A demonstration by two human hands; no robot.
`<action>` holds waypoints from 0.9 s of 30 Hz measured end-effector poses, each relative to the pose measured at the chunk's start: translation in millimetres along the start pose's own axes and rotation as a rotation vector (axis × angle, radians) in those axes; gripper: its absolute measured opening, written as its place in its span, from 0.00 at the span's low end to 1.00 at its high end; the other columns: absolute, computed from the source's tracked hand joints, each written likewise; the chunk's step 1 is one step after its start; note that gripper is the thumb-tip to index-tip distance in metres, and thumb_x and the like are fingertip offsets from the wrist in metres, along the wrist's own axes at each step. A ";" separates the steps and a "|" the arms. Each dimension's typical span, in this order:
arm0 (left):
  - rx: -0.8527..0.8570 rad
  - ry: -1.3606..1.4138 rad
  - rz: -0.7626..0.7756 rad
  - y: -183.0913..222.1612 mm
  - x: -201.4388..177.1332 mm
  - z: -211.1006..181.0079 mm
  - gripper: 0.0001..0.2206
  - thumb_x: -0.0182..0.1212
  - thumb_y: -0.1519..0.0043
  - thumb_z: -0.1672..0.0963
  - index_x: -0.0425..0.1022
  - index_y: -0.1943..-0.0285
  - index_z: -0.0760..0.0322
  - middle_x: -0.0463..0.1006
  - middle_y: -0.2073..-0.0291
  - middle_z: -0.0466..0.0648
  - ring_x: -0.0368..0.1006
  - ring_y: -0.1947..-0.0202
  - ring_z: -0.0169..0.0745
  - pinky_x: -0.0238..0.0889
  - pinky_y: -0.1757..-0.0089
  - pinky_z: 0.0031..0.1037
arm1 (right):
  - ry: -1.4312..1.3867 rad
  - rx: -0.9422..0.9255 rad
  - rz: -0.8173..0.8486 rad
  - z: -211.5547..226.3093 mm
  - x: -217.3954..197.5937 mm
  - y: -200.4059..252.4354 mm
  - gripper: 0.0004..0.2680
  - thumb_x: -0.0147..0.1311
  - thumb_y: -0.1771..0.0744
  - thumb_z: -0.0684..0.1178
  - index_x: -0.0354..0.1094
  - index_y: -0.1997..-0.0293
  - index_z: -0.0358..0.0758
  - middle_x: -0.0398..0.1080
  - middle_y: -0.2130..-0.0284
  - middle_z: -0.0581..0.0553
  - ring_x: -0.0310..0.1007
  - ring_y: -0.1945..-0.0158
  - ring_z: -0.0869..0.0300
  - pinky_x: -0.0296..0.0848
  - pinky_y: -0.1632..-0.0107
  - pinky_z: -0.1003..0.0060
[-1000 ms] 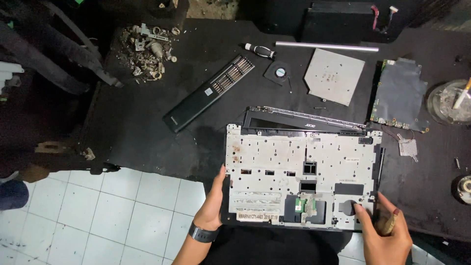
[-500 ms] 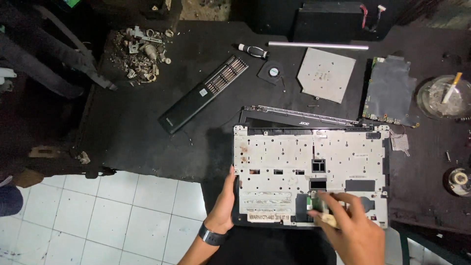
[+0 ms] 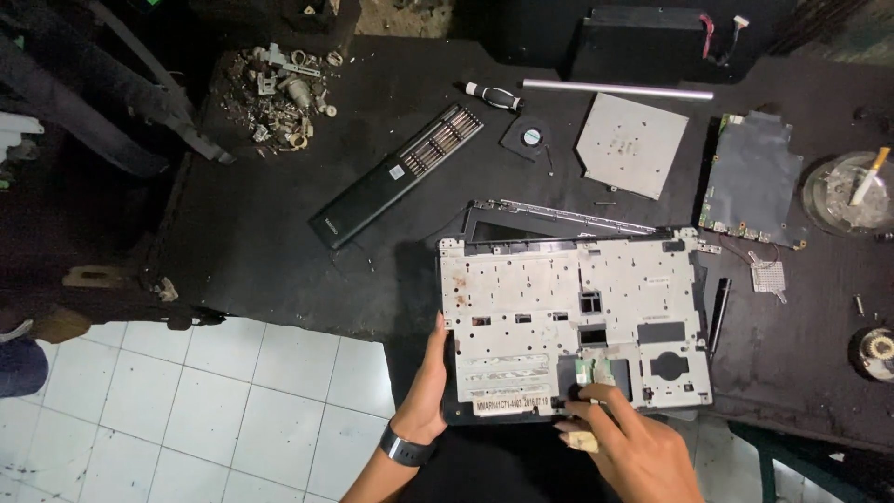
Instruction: Cleaning internal laptop components with a brush and reassembling the chassis by fitting the keyboard assembly.
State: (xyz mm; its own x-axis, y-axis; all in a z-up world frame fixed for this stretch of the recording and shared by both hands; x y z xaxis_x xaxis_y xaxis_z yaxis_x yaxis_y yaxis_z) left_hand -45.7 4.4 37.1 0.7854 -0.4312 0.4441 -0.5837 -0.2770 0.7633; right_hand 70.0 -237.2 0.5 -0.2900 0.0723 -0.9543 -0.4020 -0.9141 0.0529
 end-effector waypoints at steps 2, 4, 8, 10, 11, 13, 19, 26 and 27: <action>-0.021 0.027 0.004 -0.8 -0.8 1.1 0.38 0.38 0.42 0.39 0.56 0.21 0.46 0.66 0.26 0.48 0.63 0.28 0.48 0.58 0.34 0.42 | 0.008 -0.009 0.026 -4.8 9.2 2.4 0.16 0.59 0.39 0.43 0.66 0.48 0.57 0.64 0.50 0.59 0.68 0.82 0.60 0.68 0.82 0.65; -0.040 0.053 0.009 -2.8 -2.2 3.3 0.38 0.39 0.42 0.39 0.58 0.21 0.48 0.68 0.27 0.50 0.65 0.29 0.50 0.59 0.35 0.42 | 0.015 -0.018 0.050 -8.5 12.1 2.2 0.17 0.57 0.40 0.40 0.65 0.49 0.55 0.63 0.50 0.57 0.65 0.84 0.58 0.66 0.83 0.63; -0.048 -0.015 0.015 -4.5 -5.6 7.2 0.38 0.39 0.42 0.38 0.54 0.20 0.45 0.64 0.25 0.46 0.61 0.27 0.45 0.56 0.33 0.41 | -0.107 0.019 0.106 -8.8 1.9 -1.9 0.13 0.63 0.39 0.52 0.66 0.53 0.59 0.65 0.52 0.63 0.71 0.78 0.63 0.71 0.84 0.64; -0.052 -0.048 -0.007 -6.9 -8.6 9.7 0.39 0.41 0.43 0.38 0.53 0.20 0.43 0.61 0.23 0.42 0.58 0.25 0.41 0.54 0.32 0.39 | -0.134 0.027 0.069 -7.5 -7.3 -3.2 0.11 0.65 0.38 0.59 0.68 0.56 0.60 0.67 0.54 0.65 0.71 0.77 0.66 0.71 0.84 0.65; 0.000 -0.012 0.059 -9.3 -10.3 11.4 0.39 0.41 0.42 0.38 0.52 0.20 0.45 0.60 0.23 0.44 0.58 0.26 0.43 0.53 0.32 0.39 | -0.159 0.030 0.035 -6.6 -12.6 -3.4 0.10 0.64 0.37 0.60 0.70 0.57 0.60 0.68 0.57 0.65 0.70 0.78 0.66 0.69 0.83 0.64; 0.057 0.024 0.128 -12.5 -11.5 11.5 0.38 0.42 0.41 0.39 0.50 0.20 0.48 0.59 0.23 0.46 0.57 0.26 0.44 0.52 0.32 0.39 | -0.182 0.031 -0.003 -4.8 -26.7 -6.3 0.09 0.63 0.37 0.61 0.71 0.59 0.60 0.70 0.61 0.64 0.69 0.80 0.65 0.67 0.82 0.62; 0.065 0.033 0.097 -14.5 -13.4 13.9 0.40 0.47 0.45 0.39 0.50 0.20 0.42 0.58 0.23 0.45 0.58 0.26 0.43 0.56 0.34 0.41 | 0.014 -0.137 -0.227 9.9 -90.3 -18.8 0.11 0.63 0.36 0.63 0.72 0.66 0.51 0.71 0.76 0.58 0.68 0.82 0.66 0.67 0.80 0.64; -0.066 0.216 0.059 -3.8 -3.3 9.2 0.37 0.49 0.42 0.43 0.58 0.21 0.53 0.68 0.28 0.53 0.65 0.31 0.48 0.57 0.34 0.37 | 0.238 -0.270 -0.381 14.7 -125.4 -35.9 0.24 0.36 0.37 0.61 0.68 0.35 0.49 0.67 0.75 0.51 0.64 0.81 0.62 0.61 0.78 0.68; -0.094 0.224 0.041 -3.3 -3.4 9.3 0.37 0.49 0.42 0.43 0.59 0.21 0.54 0.68 0.28 0.54 0.65 0.31 0.49 0.58 0.35 0.38 | 0.341 -0.331 -0.483 10.3 -123.0 -37.7 0.19 0.54 0.32 0.32 0.70 0.37 0.53 0.64 0.77 0.51 0.55 0.81 0.62 0.55 0.77 0.67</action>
State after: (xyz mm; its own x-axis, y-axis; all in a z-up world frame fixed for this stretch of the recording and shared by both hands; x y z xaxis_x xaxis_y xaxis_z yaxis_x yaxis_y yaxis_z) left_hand -48.3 -1.2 28.8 0.7936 -0.2363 0.5606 -0.6025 -0.1772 0.7782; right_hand 111.9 -207.6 118.8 0.1672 0.4228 -0.8907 -0.1152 -0.8888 -0.4435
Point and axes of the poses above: each hand's wrist, its own y-axis away from the middle knuckle, its own x-axis out of the palm, z = x × y, the point moved 1 cm from there along -y, towards the middle knuckle
